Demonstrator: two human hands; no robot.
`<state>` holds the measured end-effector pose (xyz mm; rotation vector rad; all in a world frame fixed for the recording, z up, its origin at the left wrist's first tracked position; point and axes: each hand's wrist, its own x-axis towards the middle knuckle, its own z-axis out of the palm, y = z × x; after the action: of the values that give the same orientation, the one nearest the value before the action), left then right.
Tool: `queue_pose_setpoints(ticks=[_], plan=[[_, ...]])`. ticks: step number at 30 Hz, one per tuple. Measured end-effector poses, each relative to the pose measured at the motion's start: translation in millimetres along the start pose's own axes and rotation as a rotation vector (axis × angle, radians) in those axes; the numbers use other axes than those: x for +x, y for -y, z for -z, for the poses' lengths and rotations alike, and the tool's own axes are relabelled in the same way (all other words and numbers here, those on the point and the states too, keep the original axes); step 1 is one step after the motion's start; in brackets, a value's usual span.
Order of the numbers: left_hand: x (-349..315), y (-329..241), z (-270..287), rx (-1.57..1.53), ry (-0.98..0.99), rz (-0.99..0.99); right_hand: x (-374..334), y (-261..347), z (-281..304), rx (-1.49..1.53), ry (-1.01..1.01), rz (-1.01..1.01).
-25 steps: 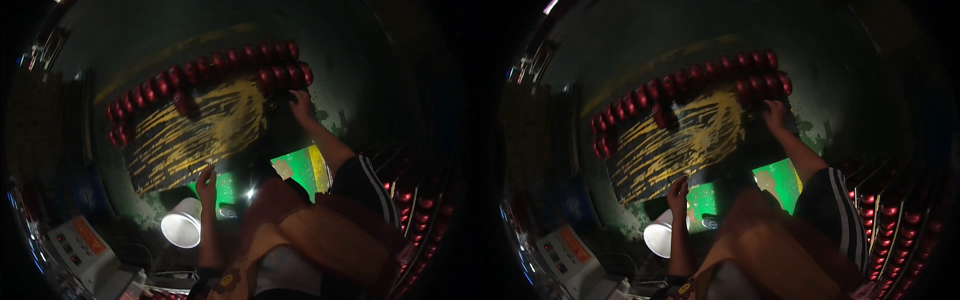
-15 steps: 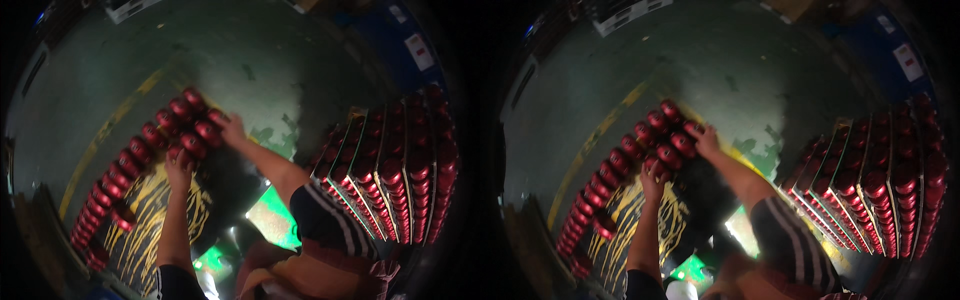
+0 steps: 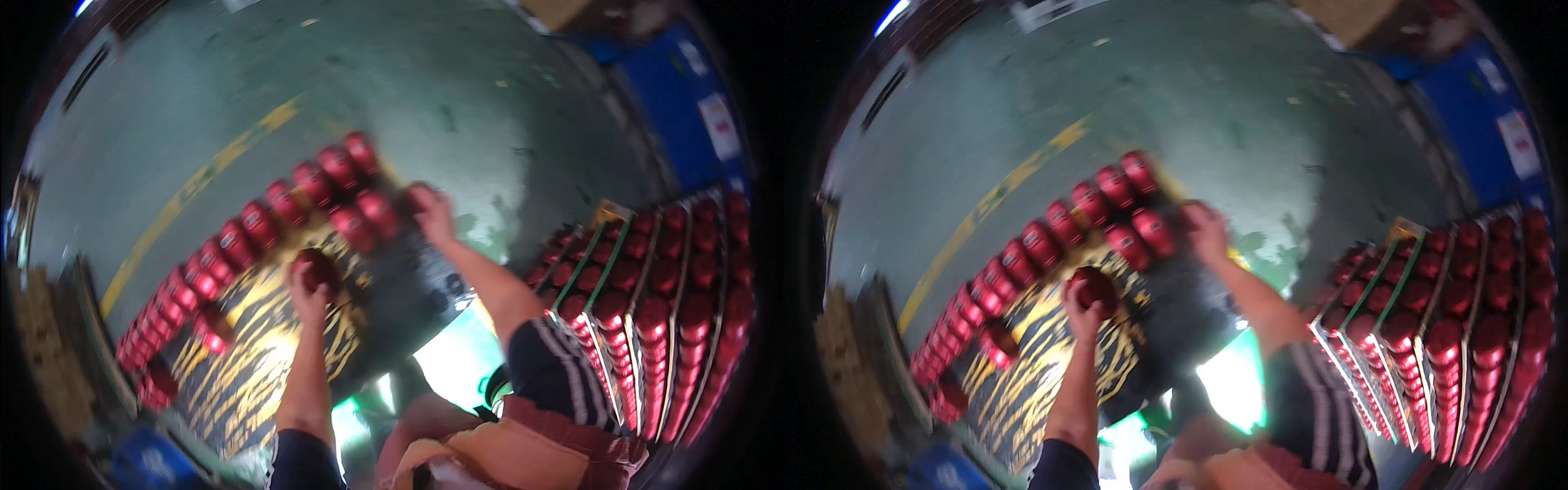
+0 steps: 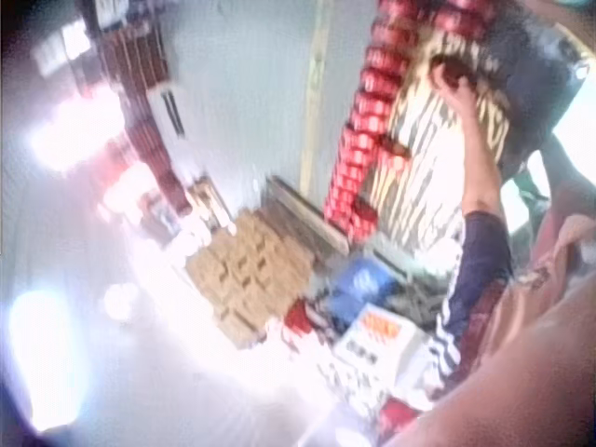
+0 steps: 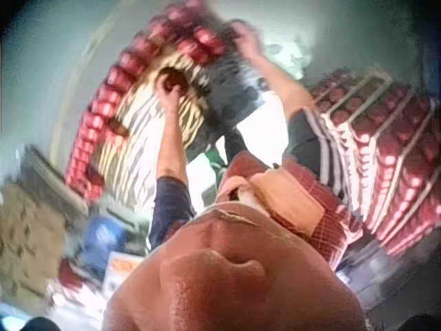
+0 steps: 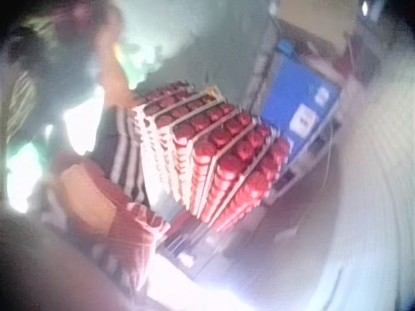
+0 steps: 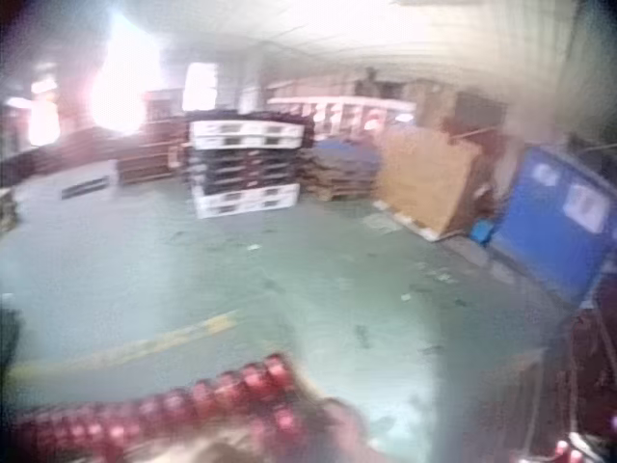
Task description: The person uses a manual pallet jack to move a pallet stacked with red containers across a warehouse floor. They then unload the containers one by one and place them onto a conveyor belt.
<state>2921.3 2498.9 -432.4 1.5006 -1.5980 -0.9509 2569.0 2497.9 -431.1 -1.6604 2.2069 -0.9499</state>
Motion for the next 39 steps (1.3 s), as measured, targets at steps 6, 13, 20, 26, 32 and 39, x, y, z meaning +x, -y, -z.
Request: queue_pose_setpoints(ticks=[6, 13, 20, 26, 32, 39], plan=[[-188.3, 12.9, 148.9, -0.03, -0.109, 0.279, -107.3, 12.9, 103.7, 0.257, 0.151, -0.257], [-434.1, -28.1, 302.2, -0.707, -0.708, 0.581, -232.7, 192.2, 59.6, 0.78, 0.824, -0.36], [-658.9, -48.2, 392.8, -1.212, -1.087, 0.2, -396.7, 444.1, 1.3, 1.281, 1.429, -0.387], [-718.7, -25.6, 403.9, -1.154, -1.242, 0.28, -557.5, 549.4, -55.0, 1.338, 1.954, -0.881], [-718.9, -28.1, 431.4, -2.211, -1.377, -0.44, -685.0, 593.4, -143.5, 0.993, 2.097, -0.979], [-750.2, -51.9, 391.3, -2.115, -1.386, -0.409, -712.5, 615.3, -133.1, 0.9, 2.405, -1.345]])
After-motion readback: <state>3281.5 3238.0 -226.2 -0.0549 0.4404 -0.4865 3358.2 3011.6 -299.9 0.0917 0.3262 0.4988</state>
